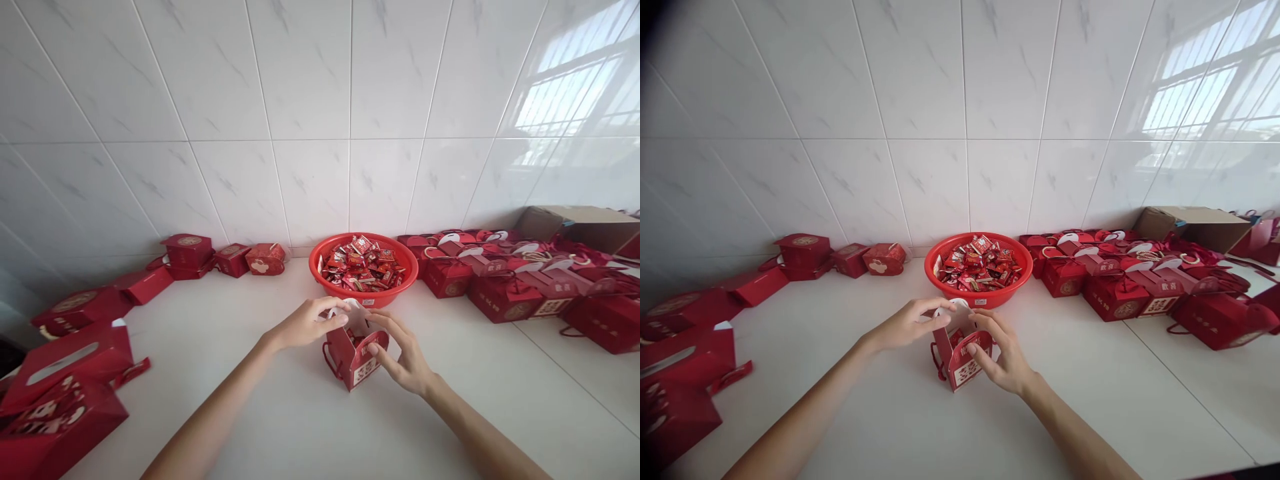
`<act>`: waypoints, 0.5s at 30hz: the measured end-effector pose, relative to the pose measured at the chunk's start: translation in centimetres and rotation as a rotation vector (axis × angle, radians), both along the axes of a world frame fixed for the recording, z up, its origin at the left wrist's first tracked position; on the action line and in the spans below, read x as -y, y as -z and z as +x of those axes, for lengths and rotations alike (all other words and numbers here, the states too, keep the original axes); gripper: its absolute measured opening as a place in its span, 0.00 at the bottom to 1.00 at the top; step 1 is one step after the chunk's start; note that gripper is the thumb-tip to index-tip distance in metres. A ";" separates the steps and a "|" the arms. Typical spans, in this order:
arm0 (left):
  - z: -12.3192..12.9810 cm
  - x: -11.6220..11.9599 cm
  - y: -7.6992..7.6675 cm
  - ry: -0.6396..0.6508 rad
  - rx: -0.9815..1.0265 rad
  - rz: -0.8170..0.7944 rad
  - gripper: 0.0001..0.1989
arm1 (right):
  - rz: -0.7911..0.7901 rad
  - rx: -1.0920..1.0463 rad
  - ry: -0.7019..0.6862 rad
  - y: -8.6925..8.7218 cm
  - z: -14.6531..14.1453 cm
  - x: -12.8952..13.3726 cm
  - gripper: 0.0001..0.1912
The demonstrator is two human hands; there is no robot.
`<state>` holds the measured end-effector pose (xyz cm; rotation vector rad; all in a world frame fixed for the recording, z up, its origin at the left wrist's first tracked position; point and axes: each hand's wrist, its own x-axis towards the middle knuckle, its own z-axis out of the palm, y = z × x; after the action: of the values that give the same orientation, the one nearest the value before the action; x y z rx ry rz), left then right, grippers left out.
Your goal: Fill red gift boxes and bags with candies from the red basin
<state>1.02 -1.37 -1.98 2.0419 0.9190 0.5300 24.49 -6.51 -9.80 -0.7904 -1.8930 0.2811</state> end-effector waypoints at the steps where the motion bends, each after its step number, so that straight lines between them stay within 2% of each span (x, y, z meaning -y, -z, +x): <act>1: 0.3 0.2 0.1 -0.021 -0.001 0.020 0.21 | 0.011 0.003 -0.006 0.0 0.0 0.0 0.19; 5: 1.0 0.5 0.7 -0.062 -0.009 0.108 0.21 | 0.043 0.035 -0.010 -0.2 0.2 -0.2 0.20; 9: 1.1 0.5 1.0 -0.075 0.000 0.122 0.20 | 0.010 0.076 -0.018 -0.6 0.3 -0.1 0.13; 11: 1.1 0.4 1.1 -0.061 0.009 0.115 0.20 | -0.061 0.074 -0.064 -1.1 0.4 0.1 0.11; 15: 1.2 0.4 1.2 -0.049 0.003 0.105 0.18 | -0.277 0.001 -0.216 -2.4 0.9 0.6 0.15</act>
<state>2.27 -1.80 -3.14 2.1163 0.9601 0.6193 25.38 -7.13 -7.40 -0.7660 -1.9680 0.6893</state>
